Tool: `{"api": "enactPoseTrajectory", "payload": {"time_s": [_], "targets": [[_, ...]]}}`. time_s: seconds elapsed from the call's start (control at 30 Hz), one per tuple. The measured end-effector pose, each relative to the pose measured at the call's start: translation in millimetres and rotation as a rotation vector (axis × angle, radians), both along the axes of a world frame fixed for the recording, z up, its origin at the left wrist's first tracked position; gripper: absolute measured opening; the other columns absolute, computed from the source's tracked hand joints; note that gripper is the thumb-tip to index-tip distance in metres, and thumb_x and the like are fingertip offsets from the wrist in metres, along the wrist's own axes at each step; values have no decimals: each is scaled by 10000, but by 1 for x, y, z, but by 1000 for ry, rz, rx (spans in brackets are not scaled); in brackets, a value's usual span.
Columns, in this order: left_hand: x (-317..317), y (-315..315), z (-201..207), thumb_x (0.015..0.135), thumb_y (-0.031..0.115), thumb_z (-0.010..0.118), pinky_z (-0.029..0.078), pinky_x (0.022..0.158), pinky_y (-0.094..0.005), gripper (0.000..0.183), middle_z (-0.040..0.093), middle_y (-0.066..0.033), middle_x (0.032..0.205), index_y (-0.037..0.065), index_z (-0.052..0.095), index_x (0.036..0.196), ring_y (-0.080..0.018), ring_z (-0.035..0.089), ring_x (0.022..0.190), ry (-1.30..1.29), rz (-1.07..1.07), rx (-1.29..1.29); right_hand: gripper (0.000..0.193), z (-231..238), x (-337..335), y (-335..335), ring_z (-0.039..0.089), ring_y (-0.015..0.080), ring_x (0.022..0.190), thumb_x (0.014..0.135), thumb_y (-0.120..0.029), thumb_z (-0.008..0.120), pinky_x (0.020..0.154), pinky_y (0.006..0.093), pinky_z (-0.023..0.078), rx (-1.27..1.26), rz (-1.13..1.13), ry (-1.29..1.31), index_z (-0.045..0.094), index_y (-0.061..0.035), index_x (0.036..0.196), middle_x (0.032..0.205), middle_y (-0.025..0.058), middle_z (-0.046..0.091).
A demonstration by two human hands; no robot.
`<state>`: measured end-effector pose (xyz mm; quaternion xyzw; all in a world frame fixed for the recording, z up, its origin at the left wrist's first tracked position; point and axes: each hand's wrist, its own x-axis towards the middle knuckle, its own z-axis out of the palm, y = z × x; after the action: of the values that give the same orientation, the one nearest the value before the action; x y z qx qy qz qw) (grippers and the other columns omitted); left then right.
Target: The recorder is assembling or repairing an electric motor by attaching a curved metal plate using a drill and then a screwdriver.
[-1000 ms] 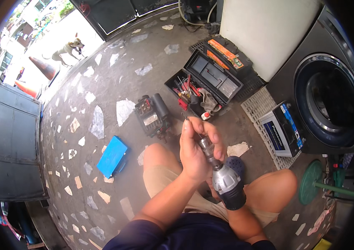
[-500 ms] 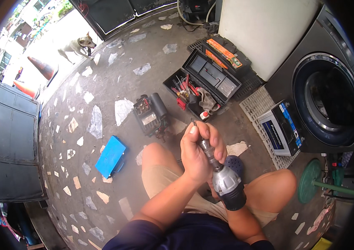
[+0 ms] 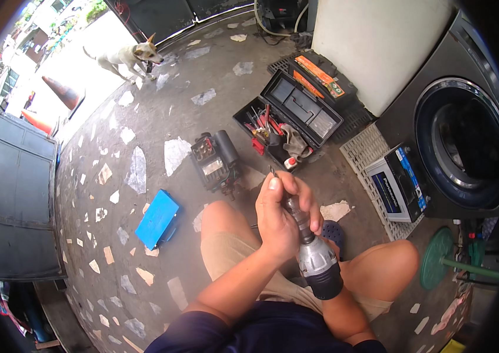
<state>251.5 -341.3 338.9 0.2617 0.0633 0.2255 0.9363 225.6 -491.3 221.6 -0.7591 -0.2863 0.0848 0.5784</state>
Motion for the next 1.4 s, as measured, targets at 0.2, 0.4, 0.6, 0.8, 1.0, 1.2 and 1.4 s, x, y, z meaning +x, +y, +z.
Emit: {"api": "enactPoseTrajectory", "payload": {"time_s": [0.2,0.4,0.6,0.8,1.0,1.2,1.4], "targets": [[-6,0,1,1104,302,321,476,399,-332,268,501,-124,737,79,411,985,-202,510,435,-105,-163,-124,148,-50,-16,-22,652,196,635,837,-58,764,566,337,512,142,-67,118,618,-75,816,750,61,664],[-18,-2,2,1096,391,356,415,354,-352,293,490,-128,656,127,380,973,-226,461,398,-3,-134,119,79,-3,-7,10,597,164,837,831,-60,644,758,297,465,486,29,422,567,-66,847,877,64,611],[-23,-10,19,1089,373,387,428,394,-317,313,505,-154,625,90,386,957,-192,480,409,1,-129,82,30,49,-1,19,506,118,992,815,-61,490,930,233,400,378,-61,820,475,-73,838,973,47,498],[-22,-7,7,1094,555,320,447,410,-311,482,501,-125,626,97,391,961,-184,489,414,-35,-150,103,114,41,15,32,473,137,958,787,-133,526,900,238,372,482,152,203,455,-72,852,926,42,446],[-20,-3,-4,1075,622,270,448,415,-308,604,528,-110,660,64,474,1179,-175,514,442,-28,-205,116,147,18,12,21,510,155,990,815,-180,552,922,264,398,765,213,804,481,-71,884,963,69,515],[-28,-4,-28,980,493,669,616,628,-392,546,634,-117,785,35,510,1232,-215,679,665,-159,-303,117,179,-55,0,-15,591,177,860,884,-209,602,790,286,480,869,250,1028,518,-78,974,884,78,587],[-35,4,-30,994,233,663,550,600,-377,321,578,-81,581,52,526,768,-254,685,620,210,-514,107,212,-126,-31,-51,673,199,731,954,-239,652,659,307,563,945,265,1261,555,-86,1063,806,86,660]]}}
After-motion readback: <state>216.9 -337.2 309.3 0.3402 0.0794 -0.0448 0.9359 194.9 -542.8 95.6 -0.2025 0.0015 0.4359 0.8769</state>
